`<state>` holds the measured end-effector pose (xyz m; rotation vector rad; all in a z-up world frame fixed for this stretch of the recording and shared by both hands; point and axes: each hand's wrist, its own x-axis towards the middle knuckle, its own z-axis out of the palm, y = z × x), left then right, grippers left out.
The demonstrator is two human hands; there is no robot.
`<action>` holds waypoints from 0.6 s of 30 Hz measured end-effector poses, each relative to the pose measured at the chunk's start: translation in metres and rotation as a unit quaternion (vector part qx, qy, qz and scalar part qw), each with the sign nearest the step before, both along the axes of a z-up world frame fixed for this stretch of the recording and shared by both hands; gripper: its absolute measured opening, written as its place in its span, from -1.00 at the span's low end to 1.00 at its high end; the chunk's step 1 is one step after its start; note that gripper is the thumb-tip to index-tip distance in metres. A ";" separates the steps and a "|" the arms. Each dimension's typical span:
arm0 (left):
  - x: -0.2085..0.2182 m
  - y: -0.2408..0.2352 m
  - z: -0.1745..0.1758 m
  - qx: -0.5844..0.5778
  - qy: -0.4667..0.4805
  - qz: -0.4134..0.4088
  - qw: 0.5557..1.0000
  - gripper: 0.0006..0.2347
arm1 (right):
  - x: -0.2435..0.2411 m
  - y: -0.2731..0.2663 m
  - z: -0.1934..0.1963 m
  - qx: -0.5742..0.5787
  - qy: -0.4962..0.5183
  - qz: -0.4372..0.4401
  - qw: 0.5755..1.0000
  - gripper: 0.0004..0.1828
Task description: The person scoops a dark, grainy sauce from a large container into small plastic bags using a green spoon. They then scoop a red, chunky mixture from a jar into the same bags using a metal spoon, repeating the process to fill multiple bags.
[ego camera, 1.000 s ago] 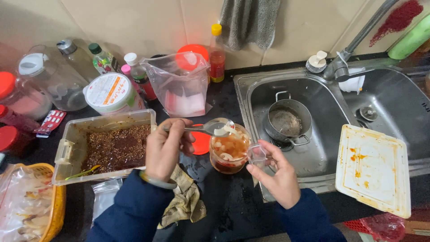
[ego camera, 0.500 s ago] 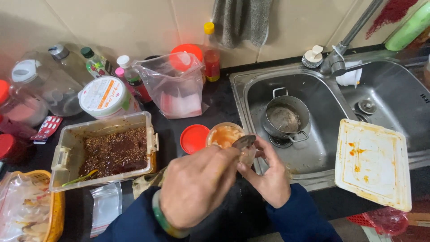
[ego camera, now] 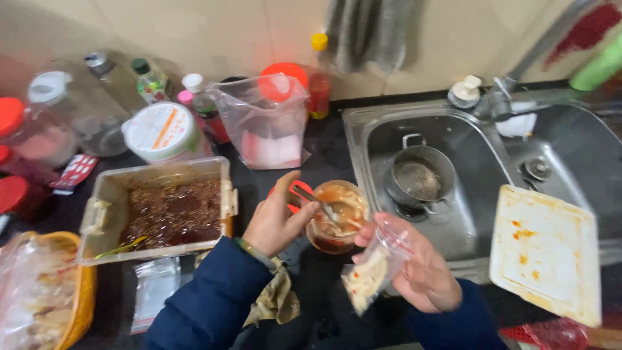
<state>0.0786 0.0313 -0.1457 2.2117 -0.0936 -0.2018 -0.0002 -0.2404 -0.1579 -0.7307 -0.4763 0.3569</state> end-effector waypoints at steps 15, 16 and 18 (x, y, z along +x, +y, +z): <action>-0.037 0.279 0.017 0.248 -0.092 0.077 0.961 -0.88 | -0.002 0.071 -0.082 -0.149 0.041 0.012 0.988 -0.03; -0.033 0.283 0.014 0.246 -0.087 0.079 0.962 -0.88 | -0.009 0.083 -0.074 -0.152 0.045 0.015 0.987 -0.03; -0.019 0.289 0.009 0.267 -0.100 0.018 0.958 -0.92 | -0.019 0.106 -0.058 -0.212 0.129 -0.050 0.967 -0.03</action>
